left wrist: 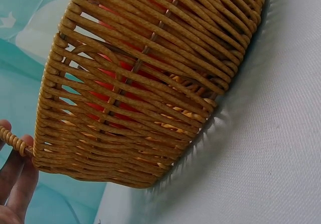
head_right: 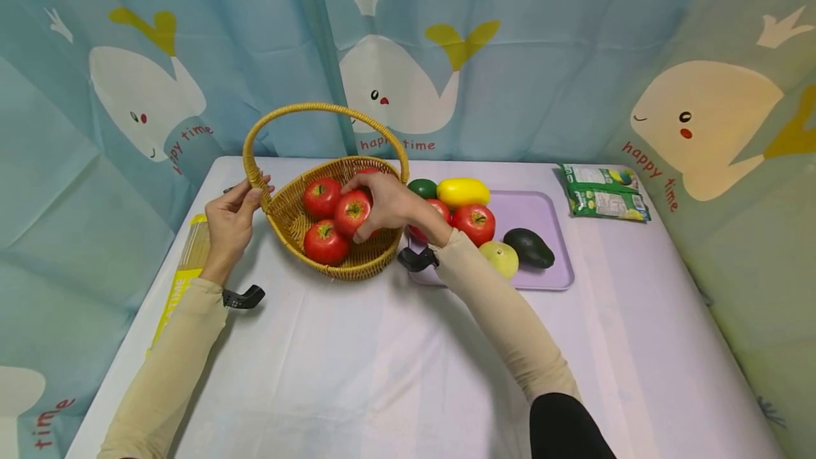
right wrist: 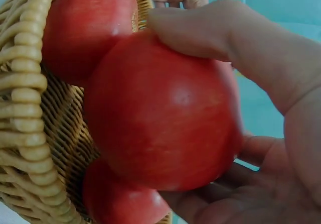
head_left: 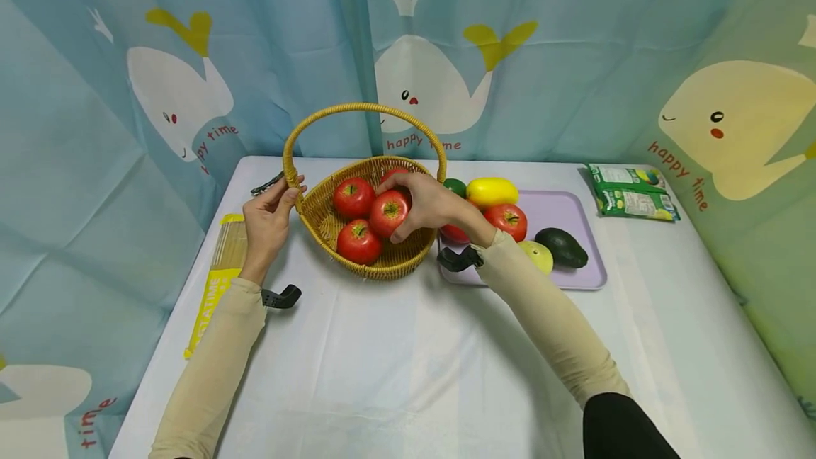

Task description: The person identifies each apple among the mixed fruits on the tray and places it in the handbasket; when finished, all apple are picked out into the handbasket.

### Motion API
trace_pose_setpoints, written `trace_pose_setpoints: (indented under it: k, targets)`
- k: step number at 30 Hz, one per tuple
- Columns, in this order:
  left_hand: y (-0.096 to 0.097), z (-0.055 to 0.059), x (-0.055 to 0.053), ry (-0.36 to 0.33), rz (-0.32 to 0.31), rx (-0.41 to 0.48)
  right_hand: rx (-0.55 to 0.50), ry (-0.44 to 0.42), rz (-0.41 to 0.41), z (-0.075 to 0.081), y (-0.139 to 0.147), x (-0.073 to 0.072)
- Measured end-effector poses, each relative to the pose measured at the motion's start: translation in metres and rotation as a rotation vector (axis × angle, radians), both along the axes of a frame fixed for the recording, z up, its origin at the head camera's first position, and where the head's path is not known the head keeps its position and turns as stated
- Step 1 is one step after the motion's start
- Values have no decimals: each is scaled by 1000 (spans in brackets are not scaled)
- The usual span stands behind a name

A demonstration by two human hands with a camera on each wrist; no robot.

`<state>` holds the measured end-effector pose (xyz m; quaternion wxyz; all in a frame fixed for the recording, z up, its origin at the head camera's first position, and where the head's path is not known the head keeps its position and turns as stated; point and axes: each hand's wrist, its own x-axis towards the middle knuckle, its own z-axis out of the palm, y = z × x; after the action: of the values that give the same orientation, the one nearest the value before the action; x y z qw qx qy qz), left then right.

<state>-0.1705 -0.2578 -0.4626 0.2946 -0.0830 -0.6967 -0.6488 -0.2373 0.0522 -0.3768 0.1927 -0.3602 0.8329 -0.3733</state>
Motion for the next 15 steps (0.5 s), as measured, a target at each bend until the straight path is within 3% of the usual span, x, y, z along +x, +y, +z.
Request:
trace_pose_setpoints:
  k: [15]
  targets:
    - [0,2,-1,-5,6,-8,304,-27,-46,8,-14,-8]
